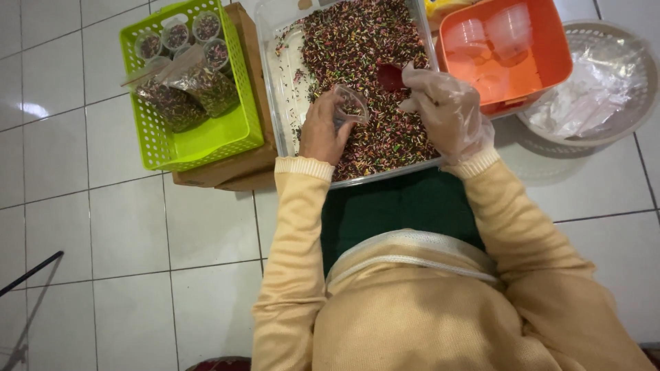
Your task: Scooping sprinkles from a container into a small plastic bag using a spoon.
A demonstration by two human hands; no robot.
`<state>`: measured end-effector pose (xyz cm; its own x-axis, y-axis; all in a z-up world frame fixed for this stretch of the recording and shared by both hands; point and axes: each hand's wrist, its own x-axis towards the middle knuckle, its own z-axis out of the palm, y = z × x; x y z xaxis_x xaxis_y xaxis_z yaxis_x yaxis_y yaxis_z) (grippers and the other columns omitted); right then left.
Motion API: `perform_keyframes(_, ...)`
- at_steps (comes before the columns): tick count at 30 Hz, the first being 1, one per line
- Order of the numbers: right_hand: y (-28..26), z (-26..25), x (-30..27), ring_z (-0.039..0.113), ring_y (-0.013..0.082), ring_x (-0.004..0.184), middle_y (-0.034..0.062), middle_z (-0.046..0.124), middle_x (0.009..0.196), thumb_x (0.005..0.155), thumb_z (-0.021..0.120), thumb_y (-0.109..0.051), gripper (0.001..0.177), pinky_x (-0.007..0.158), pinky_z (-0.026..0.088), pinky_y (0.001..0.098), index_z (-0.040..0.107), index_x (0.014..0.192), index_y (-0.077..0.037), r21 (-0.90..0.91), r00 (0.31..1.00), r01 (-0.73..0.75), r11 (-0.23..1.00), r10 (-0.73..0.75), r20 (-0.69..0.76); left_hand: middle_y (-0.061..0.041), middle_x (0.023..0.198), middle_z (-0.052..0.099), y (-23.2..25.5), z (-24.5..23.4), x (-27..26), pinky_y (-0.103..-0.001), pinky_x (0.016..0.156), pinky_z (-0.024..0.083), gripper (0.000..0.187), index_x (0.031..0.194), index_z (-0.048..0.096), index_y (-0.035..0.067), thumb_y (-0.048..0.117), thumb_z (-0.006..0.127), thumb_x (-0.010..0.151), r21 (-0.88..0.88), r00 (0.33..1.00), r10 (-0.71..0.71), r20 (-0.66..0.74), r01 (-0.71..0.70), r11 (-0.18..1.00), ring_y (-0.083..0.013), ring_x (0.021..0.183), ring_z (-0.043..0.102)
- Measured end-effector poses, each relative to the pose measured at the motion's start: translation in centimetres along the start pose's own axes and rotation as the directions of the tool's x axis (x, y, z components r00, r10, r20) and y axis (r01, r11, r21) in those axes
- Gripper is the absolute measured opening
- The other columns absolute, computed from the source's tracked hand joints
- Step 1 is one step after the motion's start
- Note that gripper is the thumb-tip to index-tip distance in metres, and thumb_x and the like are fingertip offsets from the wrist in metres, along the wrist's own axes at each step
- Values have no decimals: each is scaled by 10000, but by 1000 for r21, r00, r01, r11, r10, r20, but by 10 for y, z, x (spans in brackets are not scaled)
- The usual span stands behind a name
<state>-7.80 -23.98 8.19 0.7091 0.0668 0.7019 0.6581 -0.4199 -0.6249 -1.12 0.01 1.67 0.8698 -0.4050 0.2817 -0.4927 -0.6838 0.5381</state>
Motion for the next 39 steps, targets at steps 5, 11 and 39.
perform_keyframes(5,2,5,5,790,304,718,399,722,1081,1058,568,135,113,497,600,270,676,1048,165,-141,995,-39,989,25,-100,-204,1388,588,-4,3,-2,-526,1105,473,570,1322,506,67,85,816,844,8,1000,2,-3,-2,1000,-377,1261,596)
perform_keyframes(11,-25,-3,16,781,308,746,309,737,940,1059,565,174,114,681,639,327,671,1079,137,54,984,-92,994,99,-151,-204,1375,594,-7,6,-2,-523,1094,487,528,1262,525,76,97,831,832,24,1000,1,-7,-1,1000,-375,1245,609)
perform_keyframes(39,-42,3,22,772,262,865,168,753,894,1074,692,79,104,674,571,267,700,1172,110,-22,997,71,997,-70,21,-100,1239,687,8,-1,5,-478,928,548,421,1169,580,147,179,819,824,9,980,-185,78,185,983,-300,1033,657)
